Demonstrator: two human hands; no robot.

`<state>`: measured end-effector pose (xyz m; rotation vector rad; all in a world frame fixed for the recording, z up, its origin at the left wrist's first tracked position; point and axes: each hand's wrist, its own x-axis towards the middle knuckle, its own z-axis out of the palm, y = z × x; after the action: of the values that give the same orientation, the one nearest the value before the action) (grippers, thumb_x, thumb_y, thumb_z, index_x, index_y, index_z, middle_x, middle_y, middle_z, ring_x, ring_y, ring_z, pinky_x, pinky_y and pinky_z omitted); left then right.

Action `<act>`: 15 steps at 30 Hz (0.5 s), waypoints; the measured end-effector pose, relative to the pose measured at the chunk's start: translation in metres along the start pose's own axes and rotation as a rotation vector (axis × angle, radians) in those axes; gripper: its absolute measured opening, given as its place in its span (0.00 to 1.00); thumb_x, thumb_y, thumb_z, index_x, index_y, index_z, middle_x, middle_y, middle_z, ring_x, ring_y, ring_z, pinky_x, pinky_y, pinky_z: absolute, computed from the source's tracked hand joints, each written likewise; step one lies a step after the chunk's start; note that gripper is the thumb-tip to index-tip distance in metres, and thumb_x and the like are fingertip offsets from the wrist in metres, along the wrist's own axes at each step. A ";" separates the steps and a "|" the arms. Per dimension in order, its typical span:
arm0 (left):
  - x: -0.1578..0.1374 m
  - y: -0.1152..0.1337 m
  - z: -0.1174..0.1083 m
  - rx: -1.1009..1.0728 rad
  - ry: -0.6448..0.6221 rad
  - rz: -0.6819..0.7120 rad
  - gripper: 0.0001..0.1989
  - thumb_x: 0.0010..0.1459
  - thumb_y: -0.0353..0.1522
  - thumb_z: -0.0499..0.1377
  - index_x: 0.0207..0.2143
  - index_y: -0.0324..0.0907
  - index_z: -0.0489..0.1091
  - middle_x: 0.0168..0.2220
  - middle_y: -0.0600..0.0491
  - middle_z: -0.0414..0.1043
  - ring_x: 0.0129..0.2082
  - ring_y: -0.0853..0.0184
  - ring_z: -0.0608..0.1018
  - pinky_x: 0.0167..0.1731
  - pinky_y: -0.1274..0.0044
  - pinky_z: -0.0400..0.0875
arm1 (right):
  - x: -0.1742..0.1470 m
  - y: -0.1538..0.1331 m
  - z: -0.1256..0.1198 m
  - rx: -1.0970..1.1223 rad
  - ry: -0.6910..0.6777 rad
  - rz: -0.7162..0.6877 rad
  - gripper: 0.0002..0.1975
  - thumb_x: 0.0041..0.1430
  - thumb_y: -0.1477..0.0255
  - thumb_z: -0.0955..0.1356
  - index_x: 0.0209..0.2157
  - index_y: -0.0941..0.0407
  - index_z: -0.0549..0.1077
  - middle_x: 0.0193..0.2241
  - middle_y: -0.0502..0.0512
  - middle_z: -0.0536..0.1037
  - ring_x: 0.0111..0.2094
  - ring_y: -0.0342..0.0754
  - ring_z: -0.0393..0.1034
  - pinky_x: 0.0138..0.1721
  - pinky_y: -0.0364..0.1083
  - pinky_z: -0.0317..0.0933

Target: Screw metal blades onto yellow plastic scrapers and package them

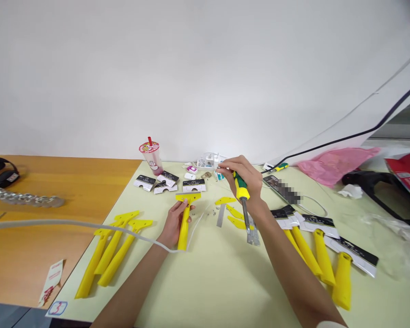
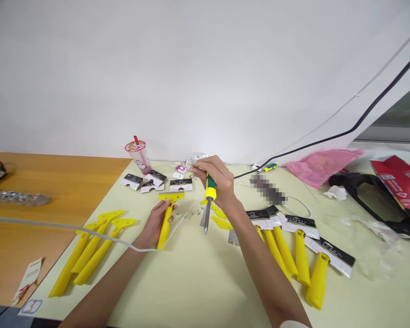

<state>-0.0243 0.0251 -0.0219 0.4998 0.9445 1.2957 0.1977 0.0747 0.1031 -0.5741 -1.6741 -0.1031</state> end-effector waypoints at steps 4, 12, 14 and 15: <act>0.000 0.000 0.000 -0.002 -0.003 -0.001 0.21 0.50 0.40 0.80 0.40 0.40 0.79 0.48 0.49 0.75 0.43 0.66 0.82 0.18 0.83 0.68 | 0.002 -0.003 -0.002 -0.004 -0.038 -0.078 0.07 0.70 0.76 0.74 0.47 0.51 0.82 0.38 0.58 0.84 0.38 0.52 0.80 0.36 0.52 0.76; 0.000 -0.001 -0.002 -0.009 -0.013 0.004 0.20 0.51 0.40 0.79 0.40 0.40 0.79 0.48 0.48 0.76 0.44 0.66 0.82 0.18 0.84 0.68 | -0.002 -0.004 -0.002 0.063 -0.291 0.026 0.08 0.74 0.75 0.70 0.49 0.50 0.80 0.45 0.58 0.77 0.38 0.48 0.74 0.39 0.50 0.70; 0.000 -0.002 -0.002 -0.014 -0.024 0.009 0.20 0.52 0.40 0.79 0.41 0.41 0.79 0.50 0.48 0.76 0.44 0.66 0.82 0.18 0.84 0.68 | -0.007 0.001 0.002 0.104 -0.419 0.078 0.08 0.75 0.75 0.69 0.48 0.50 0.79 0.47 0.58 0.73 0.36 0.46 0.69 0.38 0.49 0.68; 0.000 -0.002 -0.002 -0.014 -0.025 0.011 0.20 0.52 0.40 0.79 0.42 0.41 0.79 0.51 0.48 0.76 0.44 0.67 0.82 0.19 0.84 0.68 | -0.010 0.004 0.004 0.123 -0.493 0.104 0.09 0.74 0.77 0.68 0.48 0.51 0.79 0.48 0.58 0.71 0.37 0.46 0.69 0.39 0.49 0.67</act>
<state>-0.0251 0.0245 -0.0250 0.5096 0.9130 1.3020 0.1965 0.0768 0.0918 -0.6247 -2.1042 0.2337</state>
